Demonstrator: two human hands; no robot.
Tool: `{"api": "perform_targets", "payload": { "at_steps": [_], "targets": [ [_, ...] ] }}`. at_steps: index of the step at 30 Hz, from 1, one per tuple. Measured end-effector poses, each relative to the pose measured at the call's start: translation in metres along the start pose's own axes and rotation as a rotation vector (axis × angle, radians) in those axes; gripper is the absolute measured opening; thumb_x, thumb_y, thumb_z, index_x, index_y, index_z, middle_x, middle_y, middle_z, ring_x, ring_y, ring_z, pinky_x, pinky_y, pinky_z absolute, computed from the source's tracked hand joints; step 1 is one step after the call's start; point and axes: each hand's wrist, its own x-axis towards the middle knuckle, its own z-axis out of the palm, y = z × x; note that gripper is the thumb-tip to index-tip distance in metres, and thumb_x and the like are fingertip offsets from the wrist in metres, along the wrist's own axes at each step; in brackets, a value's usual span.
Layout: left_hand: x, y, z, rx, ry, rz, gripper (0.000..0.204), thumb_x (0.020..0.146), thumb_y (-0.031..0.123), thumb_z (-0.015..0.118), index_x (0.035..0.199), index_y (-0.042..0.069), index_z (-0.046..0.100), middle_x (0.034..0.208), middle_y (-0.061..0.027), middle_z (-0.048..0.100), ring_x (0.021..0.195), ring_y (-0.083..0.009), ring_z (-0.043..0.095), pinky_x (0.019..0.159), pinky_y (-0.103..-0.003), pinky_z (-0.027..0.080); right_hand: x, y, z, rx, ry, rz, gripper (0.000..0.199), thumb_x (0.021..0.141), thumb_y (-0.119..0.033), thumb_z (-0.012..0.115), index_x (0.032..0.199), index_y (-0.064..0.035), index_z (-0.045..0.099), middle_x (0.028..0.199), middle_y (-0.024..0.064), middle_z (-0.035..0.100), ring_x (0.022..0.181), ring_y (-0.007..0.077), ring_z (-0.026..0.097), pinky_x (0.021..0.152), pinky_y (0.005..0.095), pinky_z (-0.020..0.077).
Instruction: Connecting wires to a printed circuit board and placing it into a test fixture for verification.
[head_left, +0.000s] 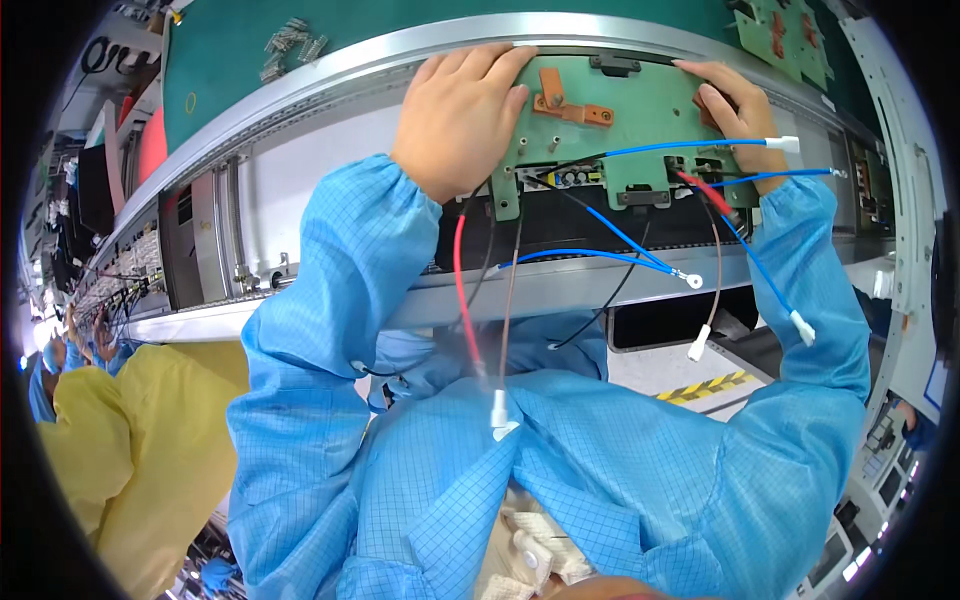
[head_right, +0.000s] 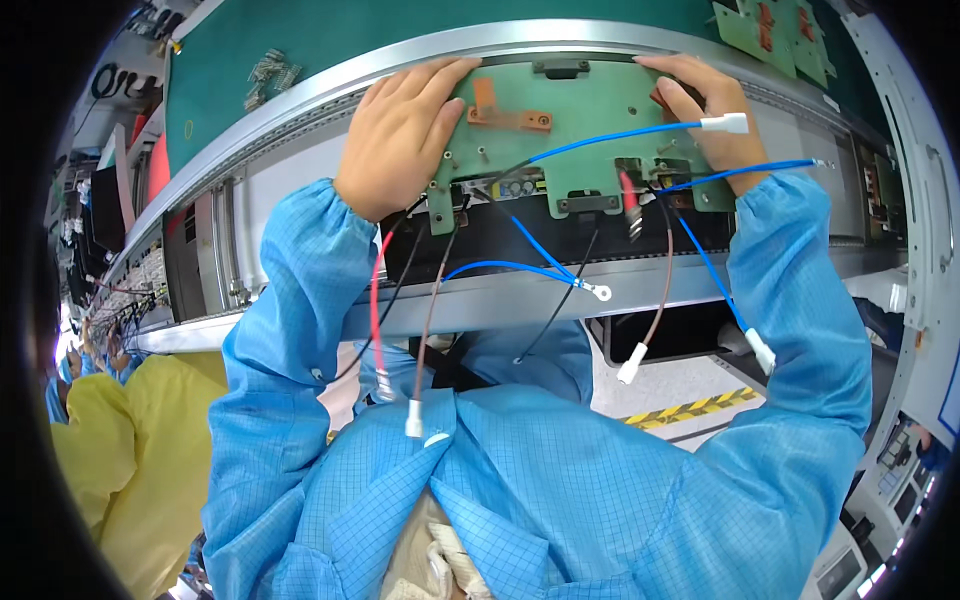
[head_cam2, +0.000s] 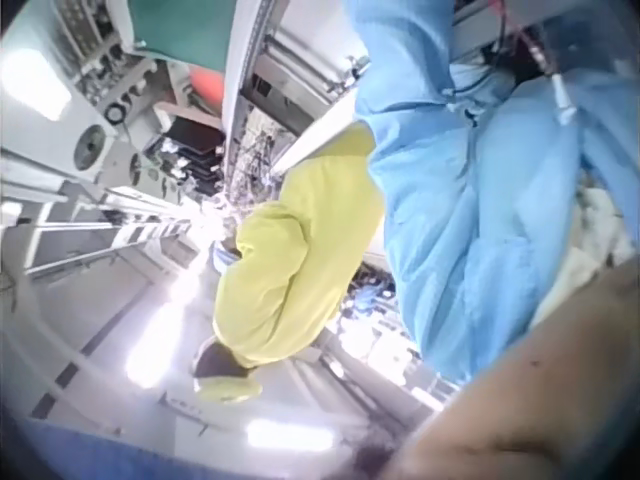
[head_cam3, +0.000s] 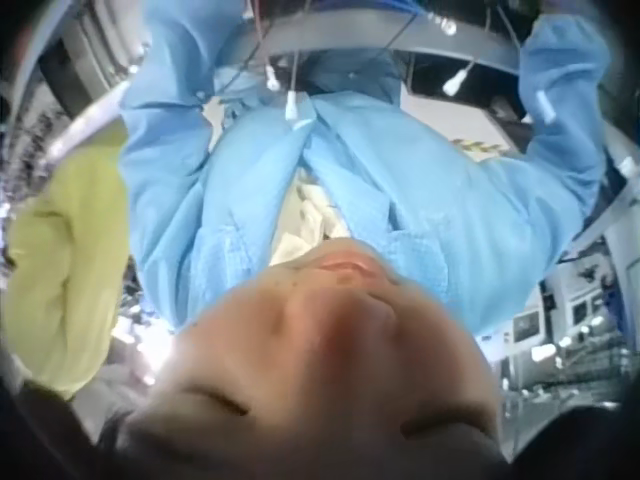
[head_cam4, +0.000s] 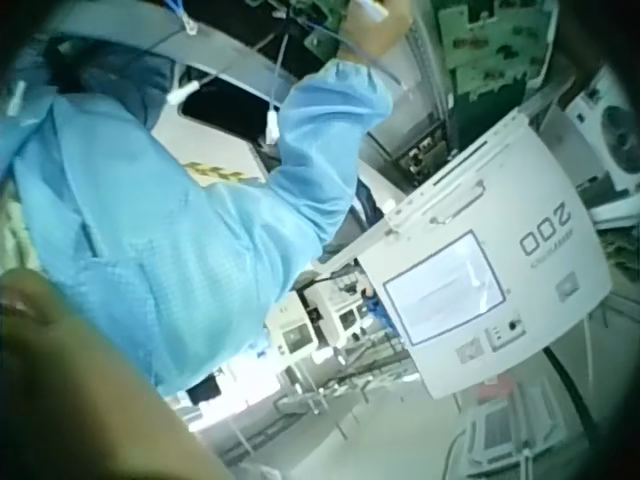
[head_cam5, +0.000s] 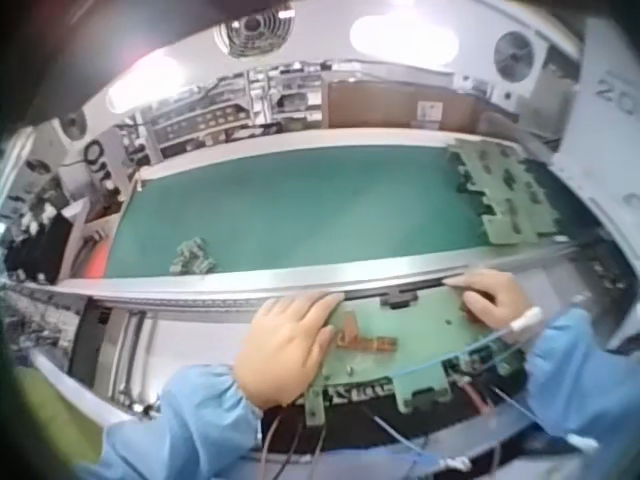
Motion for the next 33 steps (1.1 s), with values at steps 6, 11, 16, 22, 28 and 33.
{"api": "perform_targets", "payload": {
  "at_steps": [6,11,16,22,28,33],
  "targets": [
    [-0.008,0.0,0.002,0.021,-0.044,-0.027,0.036,0.088,0.023,0.051,0.121,0.009,0.052,0.119,-0.0085,0.056,0.112,-0.0251,0.05,0.096,-0.039,0.037,-0.001,0.0,0.009,0.101,-0.018,0.058,0.03,0.09,-0.015,0.047,0.115,-0.0055,0.06,0.079,0.0004,0.049,0.067,0.007,0.045,0.059,0.021,0.0384],
    [-0.006,-0.004,0.001,0.002,-0.035,0.011,0.037,0.09,0.027,0.048,0.123,0.009,0.051,0.12,-0.0088,0.055,0.114,-0.0254,0.05,0.097,-0.039,0.036,-0.002,-0.016,-0.005,-0.047,-0.07,0.151,0.028,0.089,-0.015,0.051,0.113,-0.0047,0.061,0.092,0.0083,0.062,0.082,0.015,0.062,0.073,0.0263,0.0496],
    [-0.01,-0.006,0.003,-0.01,-0.061,-0.004,0.038,0.091,0.028,0.046,0.123,0.009,0.051,0.118,-0.0103,0.056,0.113,-0.0274,0.05,0.098,-0.039,0.035,-0.004,-0.015,0.002,0.051,-0.05,0.165,0.028,0.089,-0.017,0.052,0.113,-0.0051,0.06,0.096,0.0081,0.062,0.087,0.0152,0.063,0.075,0.0262,0.0499],
    [-0.01,0.007,-0.001,0.039,0.083,0.044,0.036,0.087,0.026,0.053,0.12,0.011,0.055,0.099,-0.0084,0.059,0.096,-0.0256,0.055,0.086,-0.038,0.04,-0.014,-0.004,-0.003,-0.005,0.054,0.043,0.025,0.089,-0.017,0.052,0.11,-0.0054,0.061,0.087,0.0046,0.061,0.075,0.0119,0.058,0.068,0.0225,0.0467],
    [-0.017,0.004,0.002,0.066,-0.071,0.006,0.038,0.091,0.024,0.044,0.127,0.012,0.048,0.109,-0.0107,0.056,0.104,-0.0296,0.051,0.091,-0.042,0.037,-0.014,-0.005,0.007,0.087,0.016,0.052,0.025,0.09,-0.018,0.053,0.11,-0.0039,0.06,0.086,0.0041,0.061,0.079,0.0106,0.057,0.069,0.0245,0.0478],
    [-0.015,-0.002,0.01,0.054,-0.005,-0.015,0.038,0.092,0.034,0.043,0.125,0.017,0.052,0.107,-0.0115,0.059,0.106,-0.028,0.054,0.088,-0.042,0.039,-0.009,0.002,0.002,0.0,-0.028,0.021,0.027,0.092,-0.021,0.051,0.11,-0.0034,0.06,0.084,0.0021,0.058,0.075,0.0095,0.053,0.066,0.0232,0.0447]
  ]
}}
